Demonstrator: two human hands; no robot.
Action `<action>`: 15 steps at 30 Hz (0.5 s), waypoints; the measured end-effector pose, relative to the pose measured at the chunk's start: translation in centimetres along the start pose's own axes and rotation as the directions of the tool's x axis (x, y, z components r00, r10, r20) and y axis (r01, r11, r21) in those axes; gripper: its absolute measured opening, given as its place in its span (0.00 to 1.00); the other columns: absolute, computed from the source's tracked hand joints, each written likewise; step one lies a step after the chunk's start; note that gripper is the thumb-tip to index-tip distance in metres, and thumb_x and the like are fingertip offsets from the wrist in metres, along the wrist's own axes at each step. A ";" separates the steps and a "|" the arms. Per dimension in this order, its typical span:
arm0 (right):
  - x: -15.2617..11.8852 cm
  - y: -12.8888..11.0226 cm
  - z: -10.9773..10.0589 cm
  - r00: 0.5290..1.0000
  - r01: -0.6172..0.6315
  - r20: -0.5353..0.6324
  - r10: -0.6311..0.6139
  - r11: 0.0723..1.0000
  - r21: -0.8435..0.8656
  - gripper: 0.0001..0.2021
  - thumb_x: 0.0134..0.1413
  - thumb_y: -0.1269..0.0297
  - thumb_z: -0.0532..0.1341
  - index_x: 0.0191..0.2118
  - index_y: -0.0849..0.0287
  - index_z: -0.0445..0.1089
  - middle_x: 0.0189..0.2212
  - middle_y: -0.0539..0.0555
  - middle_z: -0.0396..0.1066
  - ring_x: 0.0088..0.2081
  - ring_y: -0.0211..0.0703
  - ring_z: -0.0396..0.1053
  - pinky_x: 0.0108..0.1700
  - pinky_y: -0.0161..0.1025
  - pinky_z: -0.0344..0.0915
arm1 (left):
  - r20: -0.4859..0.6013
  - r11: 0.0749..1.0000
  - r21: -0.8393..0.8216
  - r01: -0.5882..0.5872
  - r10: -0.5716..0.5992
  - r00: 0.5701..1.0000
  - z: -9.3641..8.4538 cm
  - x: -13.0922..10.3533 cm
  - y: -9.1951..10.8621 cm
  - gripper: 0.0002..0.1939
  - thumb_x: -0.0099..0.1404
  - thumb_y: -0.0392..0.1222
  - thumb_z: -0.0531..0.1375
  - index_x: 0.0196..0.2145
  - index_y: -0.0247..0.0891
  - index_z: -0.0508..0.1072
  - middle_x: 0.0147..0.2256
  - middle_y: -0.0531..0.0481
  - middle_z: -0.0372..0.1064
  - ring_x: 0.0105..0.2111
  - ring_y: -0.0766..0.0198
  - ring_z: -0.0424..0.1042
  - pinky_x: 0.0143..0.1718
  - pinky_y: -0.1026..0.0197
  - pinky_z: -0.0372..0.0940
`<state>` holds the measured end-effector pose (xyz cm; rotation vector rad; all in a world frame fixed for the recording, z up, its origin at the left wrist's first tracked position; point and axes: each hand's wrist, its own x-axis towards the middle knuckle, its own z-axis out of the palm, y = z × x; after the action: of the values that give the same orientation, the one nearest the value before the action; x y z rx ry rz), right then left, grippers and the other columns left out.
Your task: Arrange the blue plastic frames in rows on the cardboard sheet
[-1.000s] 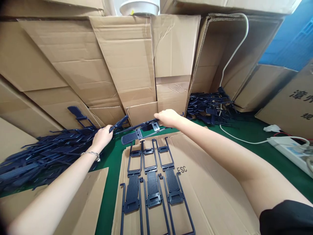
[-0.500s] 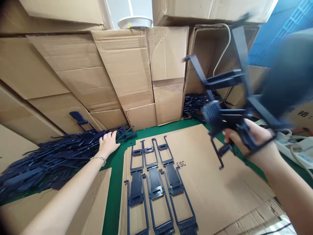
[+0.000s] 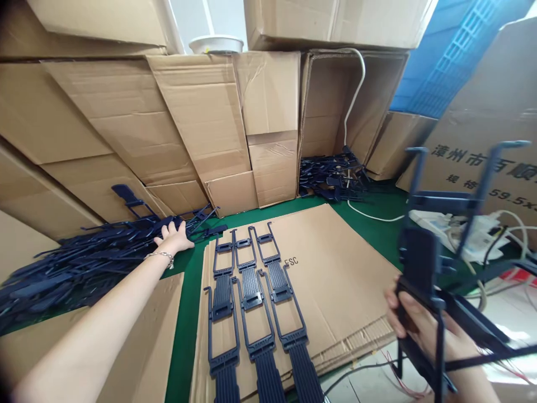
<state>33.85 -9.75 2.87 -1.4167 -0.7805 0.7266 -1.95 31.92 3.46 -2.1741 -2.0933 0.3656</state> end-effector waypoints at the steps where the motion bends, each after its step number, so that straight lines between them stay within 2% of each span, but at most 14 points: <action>1: -0.1 -0.3 1.3 1.000 -0.008 -0.021 0.009 0.999 0.048 0.15 0.49 0.50 0.54 0.39 0.52 0.55 0.26 0.52 0.50 0.15 0.28 0.51 0.16 0.32 0.47 | -0.003 1.000 -0.001 0.001 -0.001 1.000 -0.1 -0.2 -0.2 0.42 0.66 0.46 0.66 0.64 0.39 0.41 0.54 0.43 0.21 0.52 0.41 0.26 0.53 0.39 0.45; 3: -0.3 -0.8 3.9 0.989 -0.044 0.142 0.030 0.995 0.090 0.18 0.49 0.48 0.56 0.38 0.56 0.52 0.25 0.50 0.51 0.14 0.25 0.50 0.15 0.28 0.43 | -0.038 1.000 -0.005 -0.021 0.020 0.999 -0.3 -0.9 -0.7 0.46 0.65 0.48 0.69 0.64 0.39 0.40 0.55 0.43 0.23 0.53 0.43 0.28 0.52 0.41 0.49; 4: -0.4 -1.0 5.1 0.992 -0.060 0.115 0.046 0.991 0.117 0.19 0.49 0.48 0.55 0.37 0.58 0.53 0.25 0.50 0.51 0.14 0.24 0.50 0.15 0.27 0.42 | -0.087 0.999 -0.010 -0.044 0.043 0.995 -0.5 -1.4 -1.1 0.47 0.65 0.48 0.70 0.64 0.39 0.39 0.55 0.43 0.23 0.53 0.44 0.29 0.51 0.42 0.51; 6: -0.5 -1.5 7.0 0.982 -0.091 0.177 0.059 0.980 0.178 0.20 0.49 0.48 0.56 0.35 0.61 0.51 0.25 0.49 0.52 0.13 0.24 0.51 0.14 0.26 0.42 | -0.252 0.993 -0.028 -0.116 0.105 0.962 -1.2 -2.5 -1.8 0.45 0.66 0.43 0.70 0.64 0.39 0.40 0.55 0.45 0.22 0.54 0.49 0.27 0.51 0.42 0.50; 8: -0.6 -2.1 8.5 0.957 -0.110 0.288 0.038 0.965 0.238 0.22 0.49 0.47 0.56 0.36 0.61 0.49 0.24 0.47 0.51 0.12 0.25 0.51 0.14 0.26 0.43 | -0.447 0.969 -0.081 -0.233 0.174 0.877 -2.5 -4.0 -2.0 0.38 0.69 0.34 0.65 0.64 0.36 0.43 0.55 0.47 0.20 0.54 0.54 0.25 0.54 0.42 0.42; 10: -0.5 -2.7 9.5 0.924 -0.128 0.381 0.020 0.957 0.261 0.23 0.49 0.46 0.56 0.36 0.61 0.47 0.23 0.46 0.51 0.12 0.26 0.51 0.13 0.26 0.43 | -0.578 0.896 -0.192 -0.400 0.226 0.784 -3.9 -5.7 -1.5 0.33 0.69 0.28 0.61 0.63 0.31 0.46 0.55 0.46 0.20 0.54 0.53 0.24 0.56 0.44 0.32; 11: -0.4 -3.0 9.9 0.909 -0.139 0.416 0.020 0.956 0.257 0.24 0.48 0.46 0.56 0.36 0.61 0.46 0.23 0.46 0.52 0.12 0.26 0.50 0.13 0.26 0.43 | -0.610 0.826 -0.262 -0.498 0.258 0.749 -4.7 -6.8 -0.9 0.31 0.69 0.26 0.60 0.62 0.30 0.48 0.55 0.46 0.21 0.54 0.52 0.26 0.57 0.46 0.27; 13: -0.2 -3.6 10.9 0.886 -0.176 0.461 0.052 0.957 0.231 0.25 0.47 0.46 0.57 0.35 0.61 0.45 0.23 0.46 0.53 0.12 0.26 0.51 0.13 0.25 0.44 | -0.618 0.586 -0.439 -0.681 0.354 0.702 -6.1 -9.2 1.0 0.25 0.68 0.32 0.54 0.60 0.24 0.52 0.55 0.45 0.30 0.55 0.54 0.31 0.59 0.55 0.27; 14: -0.1 -3.9 11.5 0.870 -0.193 0.488 0.069 0.959 0.208 0.25 0.47 0.47 0.57 0.35 0.61 0.45 0.23 0.46 0.54 0.13 0.26 0.52 0.14 0.25 0.45 | -0.583 0.418 -0.545 -0.727 0.435 0.686 -6.7 -10.6 2.1 0.27 0.66 0.39 0.52 0.58 0.21 0.52 0.53 0.43 0.39 0.54 0.55 0.39 0.59 0.56 0.33; 15: 0.0 -4.2 12.2 0.853 -0.203 0.516 0.080 0.961 0.186 0.24 0.48 0.47 0.57 0.34 0.62 0.45 0.24 0.47 0.55 0.14 0.25 0.53 0.15 0.25 0.46 | -0.522 0.232 -0.662 -0.713 0.540 0.661 -7.2 -12.2 3.4 0.33 0.64 0.49 0.51 0.58 0.21 0.49 0.50 0.41 0.45 0.49 0.55 0.50 0.56 0.56 0.48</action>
<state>23.76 -2.95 7.05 -1.0813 -0.9585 1.2986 2.73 20.31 10.82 -3.3609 -1.1669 -1.0683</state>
